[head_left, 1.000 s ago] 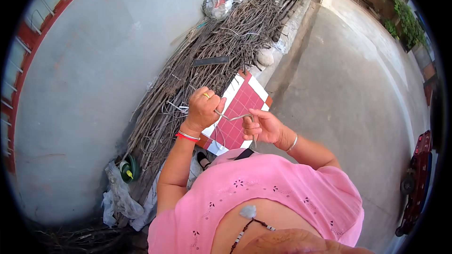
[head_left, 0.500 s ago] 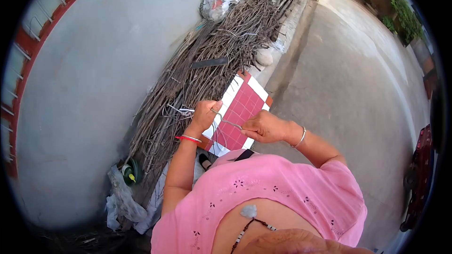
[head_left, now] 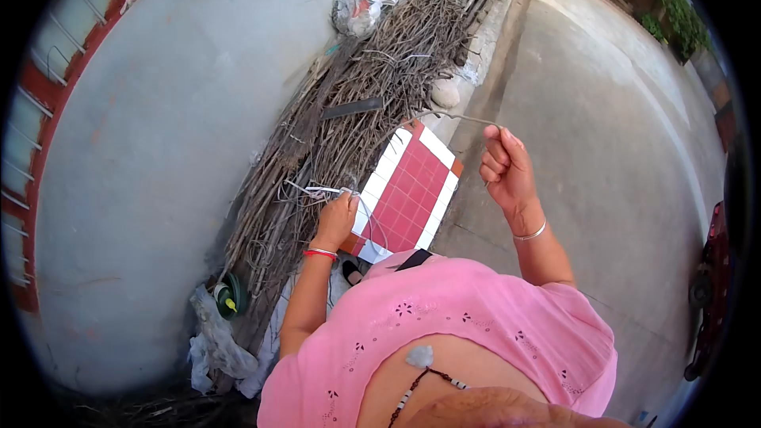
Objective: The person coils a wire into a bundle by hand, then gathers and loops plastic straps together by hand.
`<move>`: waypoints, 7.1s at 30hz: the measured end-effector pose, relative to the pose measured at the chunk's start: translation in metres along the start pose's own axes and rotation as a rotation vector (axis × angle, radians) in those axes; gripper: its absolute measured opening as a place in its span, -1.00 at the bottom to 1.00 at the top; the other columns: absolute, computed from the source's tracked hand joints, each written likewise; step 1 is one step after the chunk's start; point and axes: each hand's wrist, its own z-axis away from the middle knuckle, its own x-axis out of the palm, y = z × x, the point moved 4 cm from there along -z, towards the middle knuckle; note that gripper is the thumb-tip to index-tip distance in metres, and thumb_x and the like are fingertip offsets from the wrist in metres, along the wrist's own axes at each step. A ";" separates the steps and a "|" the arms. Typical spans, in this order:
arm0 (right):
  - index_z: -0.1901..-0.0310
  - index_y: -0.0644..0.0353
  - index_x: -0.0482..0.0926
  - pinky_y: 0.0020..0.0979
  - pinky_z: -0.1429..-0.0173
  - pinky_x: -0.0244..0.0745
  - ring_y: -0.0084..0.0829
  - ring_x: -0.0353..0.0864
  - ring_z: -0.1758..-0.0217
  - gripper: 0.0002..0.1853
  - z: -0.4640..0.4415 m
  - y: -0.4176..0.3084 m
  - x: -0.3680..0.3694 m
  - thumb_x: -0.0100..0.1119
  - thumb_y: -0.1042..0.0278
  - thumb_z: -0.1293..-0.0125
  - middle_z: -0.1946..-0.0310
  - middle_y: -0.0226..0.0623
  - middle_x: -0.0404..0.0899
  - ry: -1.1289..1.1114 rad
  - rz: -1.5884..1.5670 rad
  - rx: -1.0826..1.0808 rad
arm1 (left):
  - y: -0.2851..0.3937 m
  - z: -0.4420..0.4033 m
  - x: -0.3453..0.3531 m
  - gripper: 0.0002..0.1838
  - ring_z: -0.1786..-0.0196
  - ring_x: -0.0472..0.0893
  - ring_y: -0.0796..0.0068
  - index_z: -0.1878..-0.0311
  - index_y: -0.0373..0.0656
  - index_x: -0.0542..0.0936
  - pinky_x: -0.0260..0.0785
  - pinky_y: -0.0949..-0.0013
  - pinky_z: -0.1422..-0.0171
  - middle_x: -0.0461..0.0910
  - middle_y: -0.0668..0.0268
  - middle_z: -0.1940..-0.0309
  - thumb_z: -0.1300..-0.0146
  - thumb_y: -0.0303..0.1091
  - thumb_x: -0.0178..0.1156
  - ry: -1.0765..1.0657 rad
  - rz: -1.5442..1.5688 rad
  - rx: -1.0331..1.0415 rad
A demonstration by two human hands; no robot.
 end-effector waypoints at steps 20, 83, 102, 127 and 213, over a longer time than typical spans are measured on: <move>0.34 0.17 0.49 -0.17 0.23 0.46 -0.10 0.56 0.35 -0.87 -0.010 0.103 0.016 0.03 0.33 -0.32 0.49 -0.15 0.49 -0.759 1.630 -0.340 | 0.144 -0.001 -0.039 -0.75 0.38 0.59 -0.06 0.28 -0.25 0.53 0.43 0.03 0.26 0.60 0.02 0.45 -0.33 -0.23 0.05 -0.344 0.026 0.275; 0.48 0.27 0.49 -0.46 0.54 0.23 -0.54 0.27 0.67 -0.41 0.004 0.165 -0.010 -0.33 -0.01 -0.53 0.73 -0.41 0.32 -0.373 1.067 0.634 | 0.107 0.006 -0.055 -0.69 0.50 0.55 0.29 0.45 -0.11 0.52 0.39 0.30 0.41 0.49 0.34 0.59 -0.03 -0.10 0.37 0.133 0.188 0.566; 0.60 -0.02 0.17 -0.61 0.69 -0.03 -0.74 -0.07 0.84 -0.55 -0.019 0.097 0.019 -0.38 0.14 -0.52 0.82 -0.65 0.03 -0.475 -0.882 0.327 | -0.008 0.007 0.016 -0.66 0.35 0.58 0.34 0.22 -0.26 0.60 0.40 0.34 0.20 0.63 0.19 0.39 -0.42 -0.17 -0.01 0.249 0.600 -0.084; 0.57 0.06 0.28 -0.50 0.55 -0.02 -0.64 0.00 0.75 -0.69 -0.047 0.018 -0.029 -0.26 0.37 -0.39 0.76 -0.57 0.08 -0.203 -0.723 0.005 | 0.037 -0.004 0.010 -0.69 0.29 0.62 -0.02 0.12 -0.15 0.39 0.43 0.09 0.26 0.62 0.08 0.40 -0.25 -0.17 0.20 -0.014 0.172 0.069; 0.28 0.18 0.52 -0.53 0.31 0.46 -0.63 0.47 0.39 -0.68 -0.026 0.178 -0.004 -0.12 0.15 -0.49 0.42 -0.46 0.52 -0.155 0.521 0.699 | 0.127 0.004 -0.036 -0.91 0.42 0.53 0.50 0.54 -0.08 0.44 0.42 0.47 0.28 0.46 0.44 0.59 0.08 -0.41 0.18 0.148 -0.399 1.206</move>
